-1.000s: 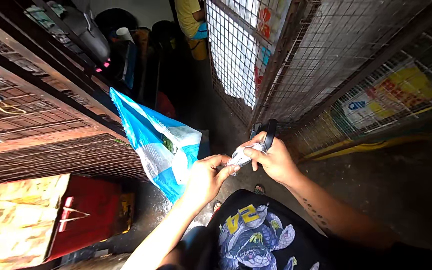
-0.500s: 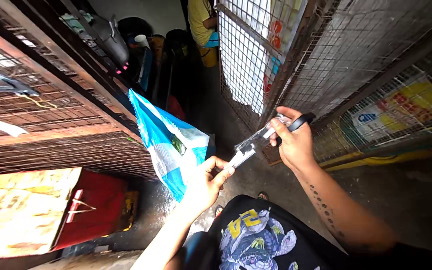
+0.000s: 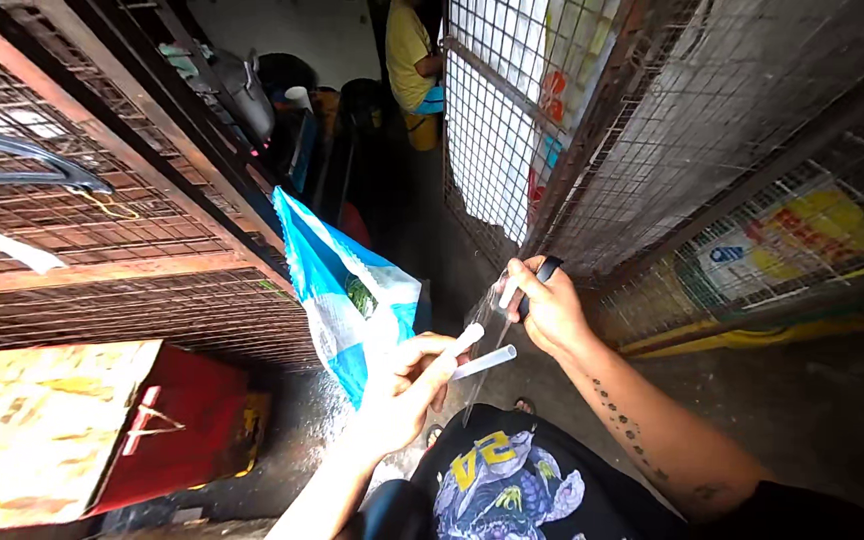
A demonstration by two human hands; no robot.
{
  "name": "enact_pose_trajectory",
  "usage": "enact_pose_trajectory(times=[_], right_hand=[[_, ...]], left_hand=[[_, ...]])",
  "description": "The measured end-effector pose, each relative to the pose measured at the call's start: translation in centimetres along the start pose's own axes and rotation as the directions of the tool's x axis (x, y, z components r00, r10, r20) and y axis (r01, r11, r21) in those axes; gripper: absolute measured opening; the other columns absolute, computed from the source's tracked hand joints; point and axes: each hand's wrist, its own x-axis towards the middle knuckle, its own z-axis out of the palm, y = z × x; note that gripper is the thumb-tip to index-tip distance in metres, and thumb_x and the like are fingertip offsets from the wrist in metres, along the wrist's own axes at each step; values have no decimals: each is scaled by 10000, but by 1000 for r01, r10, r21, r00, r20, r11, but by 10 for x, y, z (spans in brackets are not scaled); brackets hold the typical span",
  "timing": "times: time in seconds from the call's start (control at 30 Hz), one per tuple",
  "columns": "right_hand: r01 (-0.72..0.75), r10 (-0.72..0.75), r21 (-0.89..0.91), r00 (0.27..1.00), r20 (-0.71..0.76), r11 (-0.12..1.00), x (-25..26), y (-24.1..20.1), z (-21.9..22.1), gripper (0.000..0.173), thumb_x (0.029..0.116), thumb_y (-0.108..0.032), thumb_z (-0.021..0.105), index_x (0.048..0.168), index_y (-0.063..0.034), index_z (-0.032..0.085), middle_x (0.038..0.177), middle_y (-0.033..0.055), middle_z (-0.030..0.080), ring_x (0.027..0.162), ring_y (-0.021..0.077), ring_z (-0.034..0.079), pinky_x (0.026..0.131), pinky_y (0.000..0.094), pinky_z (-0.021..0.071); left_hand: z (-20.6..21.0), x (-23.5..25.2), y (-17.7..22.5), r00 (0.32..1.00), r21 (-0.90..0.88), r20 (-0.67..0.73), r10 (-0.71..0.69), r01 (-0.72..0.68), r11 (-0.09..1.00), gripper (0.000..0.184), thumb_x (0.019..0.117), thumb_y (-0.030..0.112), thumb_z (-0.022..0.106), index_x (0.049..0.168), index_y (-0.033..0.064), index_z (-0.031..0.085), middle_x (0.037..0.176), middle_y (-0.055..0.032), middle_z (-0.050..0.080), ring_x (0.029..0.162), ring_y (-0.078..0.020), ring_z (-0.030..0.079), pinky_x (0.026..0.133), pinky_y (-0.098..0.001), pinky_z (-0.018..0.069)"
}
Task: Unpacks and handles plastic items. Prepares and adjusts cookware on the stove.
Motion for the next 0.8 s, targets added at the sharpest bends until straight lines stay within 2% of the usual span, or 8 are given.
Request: enact_pose_trajectory(times=[0.17,0.3,0.4,0.47,0.53,0.63,0.7,0.8], right_hand=[[27,-28,-26,999,-21,999,2,-1,-5,129,1037,-164,611,1011,-51,553,733,87,671,493,111,589,454,229,506],[2,-3,-34,999,-32,999,-1,2,-5,138,1034,-153,617,1013,-34,550,736,106,668,496,124,591,458,232,507],[-65,64,-19,997,-44,998,-6,7,1,139,1047,-155,594,1013,-29,546,733,109,669,489,122,586,454,225,500],[-122,121,-5,991,-49,993,-8,10,3,147,1057,-171,578,1021,-33,541,731,109,666,490,119,580,454,221,491],[-150,150,5,987,-57,989,-8,15,3,158,1059,-179,576,1026,-28,538,743,114,667,495,119,577,454,223,486],[-128,127,-13,989,-80,992,-7,20,2,159,1046,-170,603,1018,-26,544,744,121,682,489,127,592,446,229,497],[-84,81,-48,994,-77,995,-7,20,0,151,1038,-167,614,1009,-34,549,731,107,679,487,124,593,449,233,505],[14,-22,-125,998,-59,992,-10,19,-4,129,1014,-134,643,1007,-35,560,749,93,691,491,122,605,452,241,522]], left_hand=[[-8,-4,17,998,-261,-40,52,-61,963,239,1079,179,519,1231,44,645,987,-110,746,586,-103,673,497,-228,575],[-12,-8,-1,998,-357,27,-54,61,932,196,1086,328,458,1115,158,552,805,-26,645,545,-67,560,476,-192,447],[-11,-12,-12,985,-369,60,-159,171,914,71,1000,154,464,1035,193,512,783,22,598,516,-41,502,445,-178,394],[-9,-14,-8,978,-321,87,-188,206,925,105,972,123,517,1022,202,470,823,40,577,536,-29,484,455,-176,386],[-8,-15,1,986,-177,44,-158,163,970,142,1006,231,620,951,191,495,794,53,566,566,-35,513,488,-191,446],[-5,-15,12,992,90,-66,-105,110,990,381,1085,321,481,772,141,601,697,56,578,583,-35,544,525,-202,465],[-5,-17,17,984,332,-72,-164,179,926,328,1091,219,430,1011,99,724,850,46,645,675,-15,573,584,-176,492],[1,-19,16,943,552,-40,-330,296,779,323,1079,233,457,1278,210,709,1055,41,652,875,-4,595,754,-178,506]])
